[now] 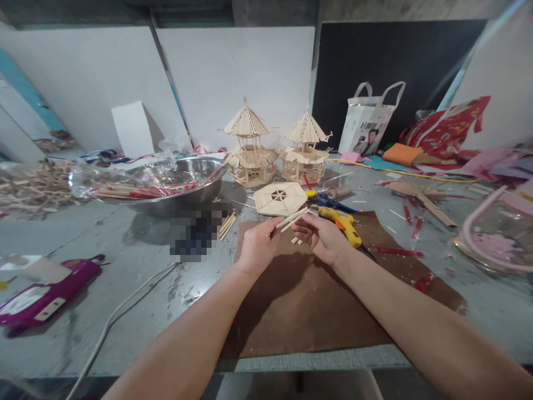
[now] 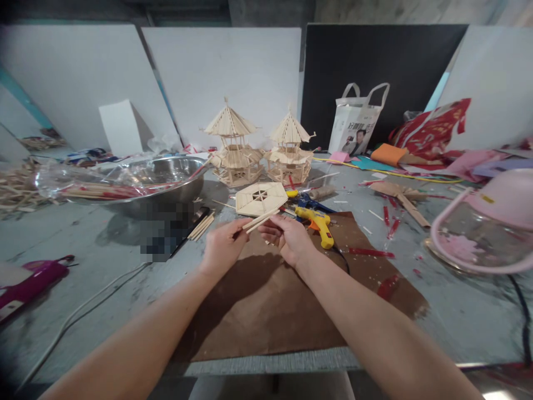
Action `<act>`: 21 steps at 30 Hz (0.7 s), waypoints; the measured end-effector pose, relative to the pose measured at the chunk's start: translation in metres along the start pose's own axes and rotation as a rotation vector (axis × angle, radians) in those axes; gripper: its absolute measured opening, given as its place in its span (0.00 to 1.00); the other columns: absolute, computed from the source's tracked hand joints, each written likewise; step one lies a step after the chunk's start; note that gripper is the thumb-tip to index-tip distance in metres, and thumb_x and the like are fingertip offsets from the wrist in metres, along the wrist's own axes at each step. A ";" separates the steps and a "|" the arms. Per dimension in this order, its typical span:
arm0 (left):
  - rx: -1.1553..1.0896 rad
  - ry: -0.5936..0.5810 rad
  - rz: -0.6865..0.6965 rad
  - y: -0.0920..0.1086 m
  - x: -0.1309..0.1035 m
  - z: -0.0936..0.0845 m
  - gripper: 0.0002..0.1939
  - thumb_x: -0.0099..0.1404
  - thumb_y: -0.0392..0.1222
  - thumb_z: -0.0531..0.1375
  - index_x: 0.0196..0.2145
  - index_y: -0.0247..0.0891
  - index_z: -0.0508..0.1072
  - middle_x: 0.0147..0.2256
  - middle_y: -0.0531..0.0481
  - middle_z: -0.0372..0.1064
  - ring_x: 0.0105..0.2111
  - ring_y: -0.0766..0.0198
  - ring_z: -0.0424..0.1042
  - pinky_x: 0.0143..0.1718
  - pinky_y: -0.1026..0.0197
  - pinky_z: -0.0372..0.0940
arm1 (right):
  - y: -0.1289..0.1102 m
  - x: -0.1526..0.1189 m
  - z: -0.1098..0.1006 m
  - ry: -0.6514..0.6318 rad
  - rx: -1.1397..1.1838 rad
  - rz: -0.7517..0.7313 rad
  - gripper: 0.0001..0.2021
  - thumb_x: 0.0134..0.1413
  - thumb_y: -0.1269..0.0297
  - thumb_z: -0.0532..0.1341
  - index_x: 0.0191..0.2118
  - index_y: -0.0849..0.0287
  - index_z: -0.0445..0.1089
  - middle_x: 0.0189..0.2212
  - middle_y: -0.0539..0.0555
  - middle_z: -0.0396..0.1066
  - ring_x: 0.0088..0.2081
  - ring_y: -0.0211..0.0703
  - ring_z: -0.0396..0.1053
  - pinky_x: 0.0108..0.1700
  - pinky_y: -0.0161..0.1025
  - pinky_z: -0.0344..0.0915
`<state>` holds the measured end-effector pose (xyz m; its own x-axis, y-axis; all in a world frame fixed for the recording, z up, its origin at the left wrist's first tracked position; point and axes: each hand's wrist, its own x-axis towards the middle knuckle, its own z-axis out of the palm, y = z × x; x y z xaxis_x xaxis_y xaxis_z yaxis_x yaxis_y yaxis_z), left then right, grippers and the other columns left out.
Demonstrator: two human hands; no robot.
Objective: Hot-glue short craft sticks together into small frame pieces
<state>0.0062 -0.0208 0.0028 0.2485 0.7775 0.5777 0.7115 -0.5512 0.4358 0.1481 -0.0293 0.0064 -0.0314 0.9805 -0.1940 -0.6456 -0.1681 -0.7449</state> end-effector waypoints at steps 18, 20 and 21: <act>-0.057 -0.043 0.008 0.000 0.000 0.001 0.12 0.54 0.37 0.51 0.35 0.39 0.70 0.24 0.52 0.70 0.27 0.68 0.67 0.31 0.68 0.60 | -0.001 0.002 -0.006 -0.063 -0.108 -0.048 0.03 0.44 0.74 0.55 0.28 0.61 0.62 0.18 0.46 0.67 0.19 0.30 0.67 0.20 0.26 0.64; -0.087 -0.051 -0.012 -0.001 0.000 0.001 0.12 0.54 0.38 0.51 0.35 0.39 0.70 0.23 0.52 0.69 0.27 0.68 0.67 0.30 0.68 0.60 | -0.001 0.002 -0.007 -0.070 -0.114 -0.049 0.03 0.43 0.74 0.55 0.28 0.61 0.62 0.18 0.45 0.67 0.19 0.31 0.66 0.20 0.27 0.64; -0.106 -0.058 -0.024 -0.001 -0.001 0.002 0.12 0.54 0.39 0.51 0.35 0.39 0.70 0.22 0.52 0.69 0.26 0.68 0.67 0.30 0.68 0.60 | -0.001 0.002 -0.008 -0.070 -0.115 -0.052 0.03 0.43 0.74 0.56 0.28 0.61 0.62 0.18 0.45 0.67 0.18 0.31 0.66 0.20 0.28 0.65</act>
<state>0.0064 -0.0199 0.0006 0.2717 0.8054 0.5268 0.6450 -0.5587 0.5214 0.1544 -0.0283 0.0015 -0.0563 0.9922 -0.1113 -0.5564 -0.1238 -0.8216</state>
